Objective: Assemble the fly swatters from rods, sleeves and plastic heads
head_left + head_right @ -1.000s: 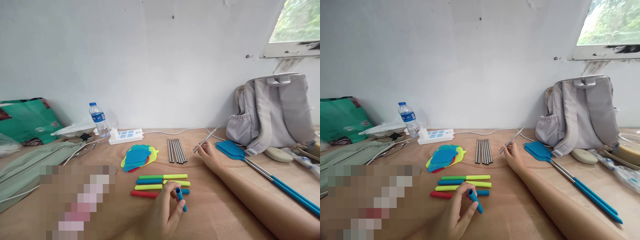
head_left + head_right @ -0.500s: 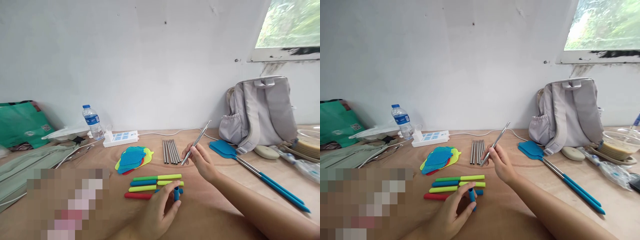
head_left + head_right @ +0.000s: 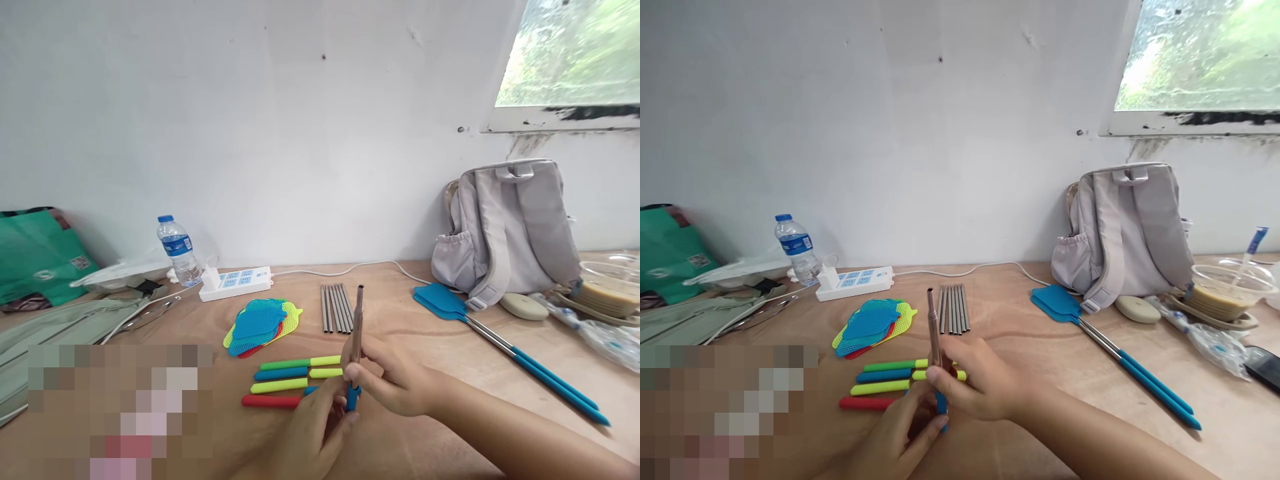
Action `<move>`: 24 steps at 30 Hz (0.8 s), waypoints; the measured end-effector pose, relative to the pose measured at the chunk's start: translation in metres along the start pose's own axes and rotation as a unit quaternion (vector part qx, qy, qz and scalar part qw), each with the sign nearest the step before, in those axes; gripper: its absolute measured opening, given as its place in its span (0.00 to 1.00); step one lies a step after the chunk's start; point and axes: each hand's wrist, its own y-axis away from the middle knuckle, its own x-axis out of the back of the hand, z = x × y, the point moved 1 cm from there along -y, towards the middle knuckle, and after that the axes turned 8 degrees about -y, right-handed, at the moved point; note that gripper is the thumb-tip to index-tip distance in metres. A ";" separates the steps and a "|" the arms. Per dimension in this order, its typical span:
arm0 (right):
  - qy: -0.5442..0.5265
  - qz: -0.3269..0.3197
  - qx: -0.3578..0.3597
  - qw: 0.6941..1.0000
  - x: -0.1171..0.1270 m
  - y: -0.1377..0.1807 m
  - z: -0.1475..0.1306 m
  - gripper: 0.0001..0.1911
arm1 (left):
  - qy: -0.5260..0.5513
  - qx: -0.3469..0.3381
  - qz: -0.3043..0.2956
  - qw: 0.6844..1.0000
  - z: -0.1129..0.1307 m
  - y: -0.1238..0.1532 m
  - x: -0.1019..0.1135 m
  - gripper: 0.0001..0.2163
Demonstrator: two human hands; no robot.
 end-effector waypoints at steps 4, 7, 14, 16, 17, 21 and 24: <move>-0.014 -0.028 0.018 0.999 -0.010 0.001 0.003 0.06 | -0.011 -0.006 -0.002 1.000 0.000 -0.001 0.001 0.11; -0.041 -0.008 0.012 0.999 -0.015 0.003 0.006 0.06 | -0.012 -0.002 -0.016 1.000 0.000 -0.002 0.003 0.09; -0.081 0.084 -0.026 0.993 -0.007 0.004 -0.005 0.12 | 0.001 -0.009 -0.018 1.000 0.000 0.002 0.001 0.09; -0.044 0.072 -0.025 0.996 -0.008 0.006 -0.005 0.14 | -0.001 -0.043 0.045 0.998 -0.004 0.002 0.007 0.08; -0.025 0.069 -0.018 0.997 -0.009 0.006 -0.003 0.14 | -0.001 -0.051 0.093 0.994 -0.009 0.000 0.014 0.07; 0.002 0.096 0.008 0.995 -0.014 0.009 0.012 0.14 | -0.120 0.022 0.271 0.955 -0.040 -0.022 0.058 0.05; 0.006 0.119 0.007 0.993 -0.017 0.011 0.020 0.14 | -0.319 0.095 0.233 0.914 -0.068 -0.041 0.084 0.17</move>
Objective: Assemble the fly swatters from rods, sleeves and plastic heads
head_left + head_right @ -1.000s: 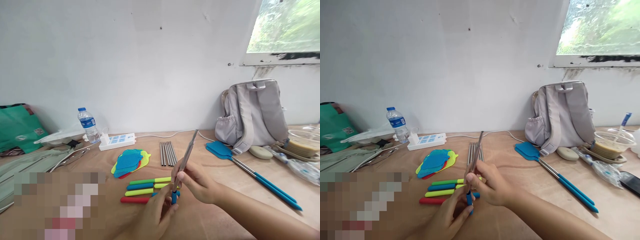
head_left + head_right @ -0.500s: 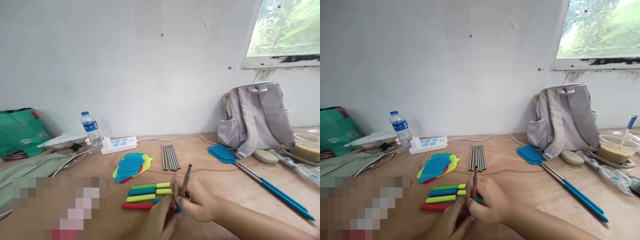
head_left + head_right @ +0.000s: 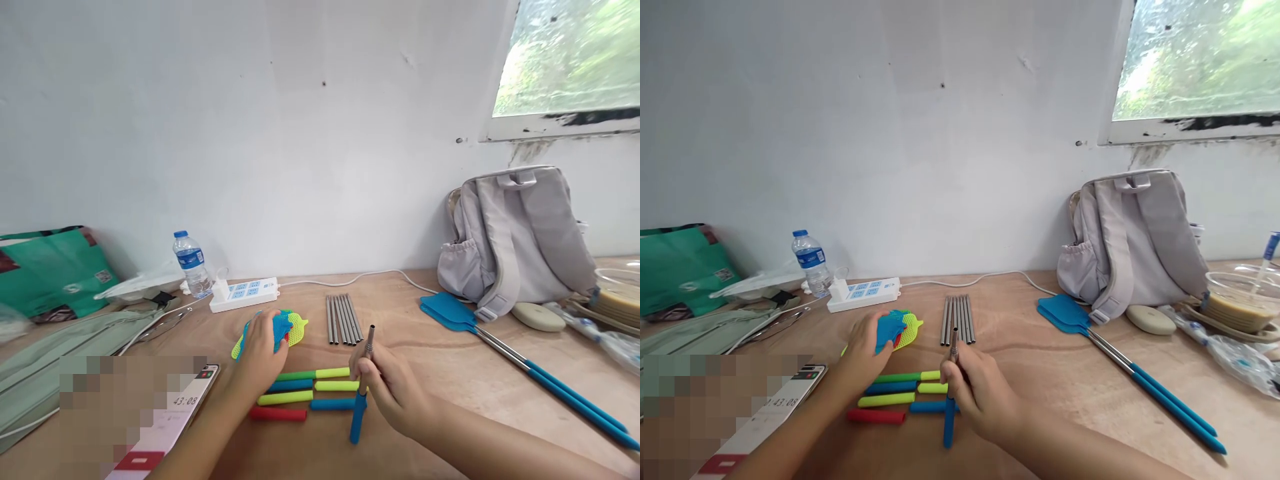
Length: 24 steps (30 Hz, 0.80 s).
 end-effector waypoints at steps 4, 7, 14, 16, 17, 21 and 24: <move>0.001 -0.008 0.020 1.000 -0.003 0.003 -0.001 0.16 | -0.158 0.025 -0.151 0.975 -0.020 -0.016 -0.015 0.24; -0.011 -0.023 0.040 0.999 -0.004 0.007 -0.004 0.18 | -0.164 0.016 -0.179 0.970 -0.019 -0.018 -0.019 0.19; -0.031 0.003 -0.010 0.999 0.011 0.024 -0.003 0.17 | -0.195 -0.015 -0.193 0.962 -0.007 -0.022 -0.006 0.14; -0.013 0.008 -0.018 1.000 0.022 0.024 -0.007 0.16 | -0.206 -0.008 -0.191 0.960 -0.006 -0.025 0.001 0.15; 0.006 0.011 -0.020 1.000 0.029 0.022 -0.011 0.16 | -0.210 -0.004 -0.187 0.960 -0.005 -0.028 0.005 0.16; 0.116 0.038 -0.038 0.992 0.056 0.005 -0.038 0.16 | -0.209 -0.001 -0.136 0.968 0.004 -0.040 0.030 0.21; 0.201 0.021 -0.046 0.978 0.069 -0.004 -0.060 0.13 | -0.112 -0.020 -0.042 0.993 0.029 -0.039 0.054 0.16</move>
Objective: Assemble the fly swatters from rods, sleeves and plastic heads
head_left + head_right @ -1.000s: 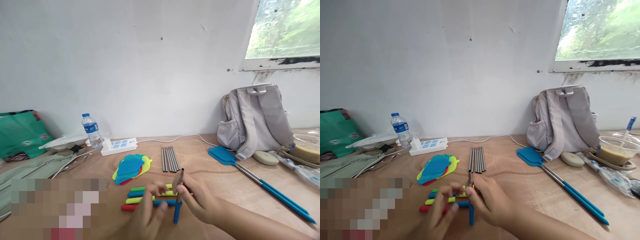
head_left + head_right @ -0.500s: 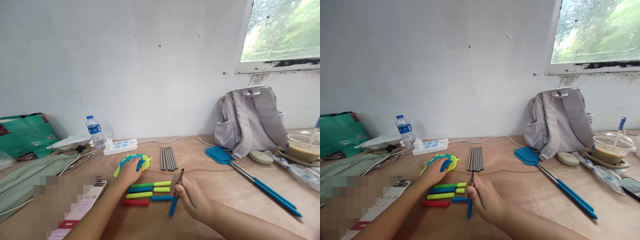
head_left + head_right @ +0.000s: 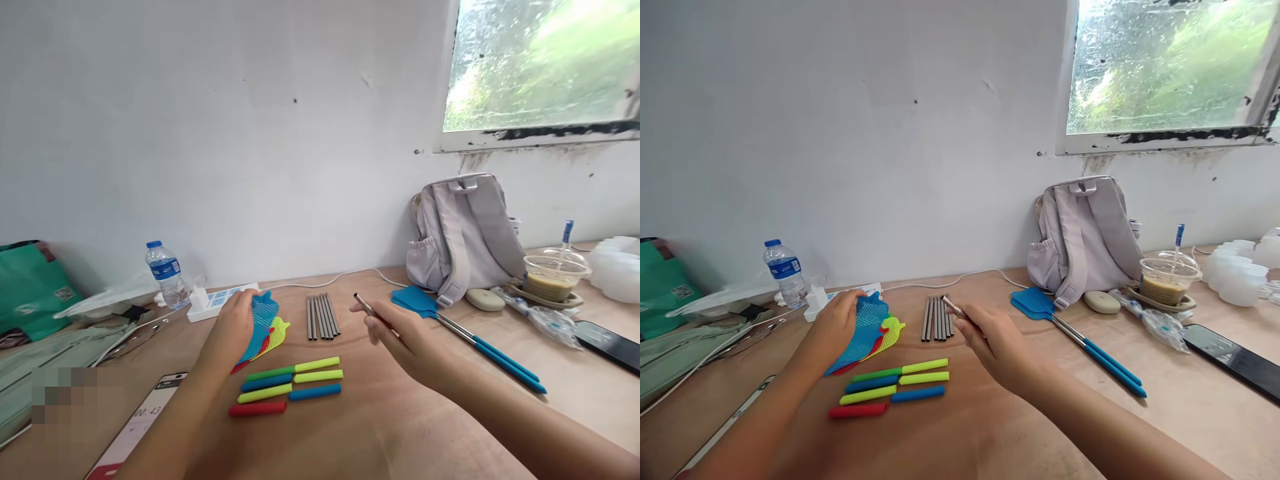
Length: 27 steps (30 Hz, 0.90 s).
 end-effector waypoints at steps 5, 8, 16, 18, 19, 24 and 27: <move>0.131 -0.063 0.042 0.988 0.012 0.005 -0.013 0.16 | 0.213 -0.110 -0.011 0.971 0.053 0.028 0.038 0.14; 0.140 -0.077 0.090 0.983 0.012 0.009 -0.014 0.13 | 0.232 -0.148 -0.093 0.957 0.072 0.044 0.048 0.13; 0.187 -0.115 0.139 0.966 0.008 0.013 -0.022 0.12 | 0.158 -0.206 -0.172 0.950 0.085 0.058 0.059 0.13; 0.206 -0.107 0.154 0.960 0.007 0.013 -0.022 0.12 | 0.120 -0.217 -0.157 0.956 0.088 0.060 0.062 0.12; 0.212 -0.101 0.165 0.958 0.006 0.013 -0.023 0.12 | 0.099 -0.222 -0.145 0.959 0.089 0.061 0.062 0.12; 0.231 -0.079 0.209 0.947 0.004 0.011 -0.025 0.12 | -0.024 -0.270 -0.056 0.961 0.093 0.065 0.057 0.09; 0.237 -0.080 0.217 0.944 0.000 0.011 -0.024 0.12 | -0.076 -0.294 0.008 0.953 0.093 0.067 0.049 0.08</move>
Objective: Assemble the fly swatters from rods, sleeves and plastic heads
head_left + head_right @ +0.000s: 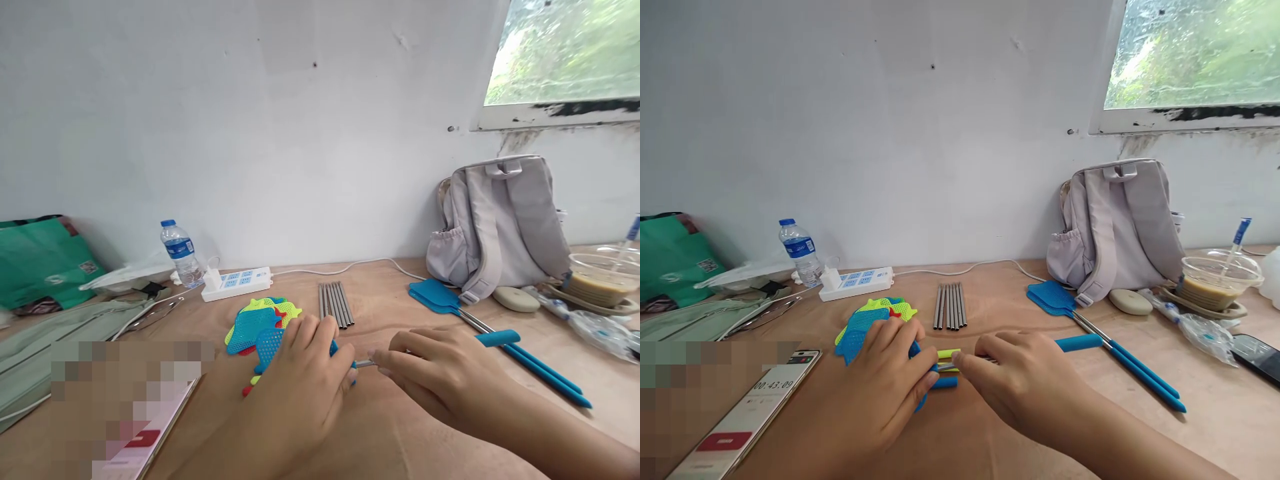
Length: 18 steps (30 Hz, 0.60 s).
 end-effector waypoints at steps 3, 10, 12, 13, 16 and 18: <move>-0.002 0.008 0.003 1.000 -0.005 0.001 -0.001 0.13 | -0.014 -0.007 0.018 1.000 0.001 0.001 -0.006 0.07; -0.013 0.017 0.003 1.000 -0.014 0.006 -0.002 0.10 | 0.014 -0.026 -0.013 0.999 0.004 0.001 -0.018 0.06; -0.011 0.020 -0.013 1.000 -0.015 0.007 -0.002 0.10 | 0.024 -0.029 -0.028 0.999 0.006 0.000 -0.019 0.06; -0.006 0.022 -0.022 1.000 -0.016 0.008 -0.002 0.10 | 0.028 -0.030 -0.033 0.999 0.006 0.000 -0.019 0.06; 0.013 0.027 -0.038 0.999 -0.017 0.009 -0.002 0.12 | 0.032 -0.036 -0.040 0.998 0.008 -0.001 -0.020 0.07; 0.017 0.024 -0.040 0.999 -0.018 0.011 -0.002 0.13 | 0.025 -0.043 -0.034 0.998 0.008 -0.002 -0.020 0.07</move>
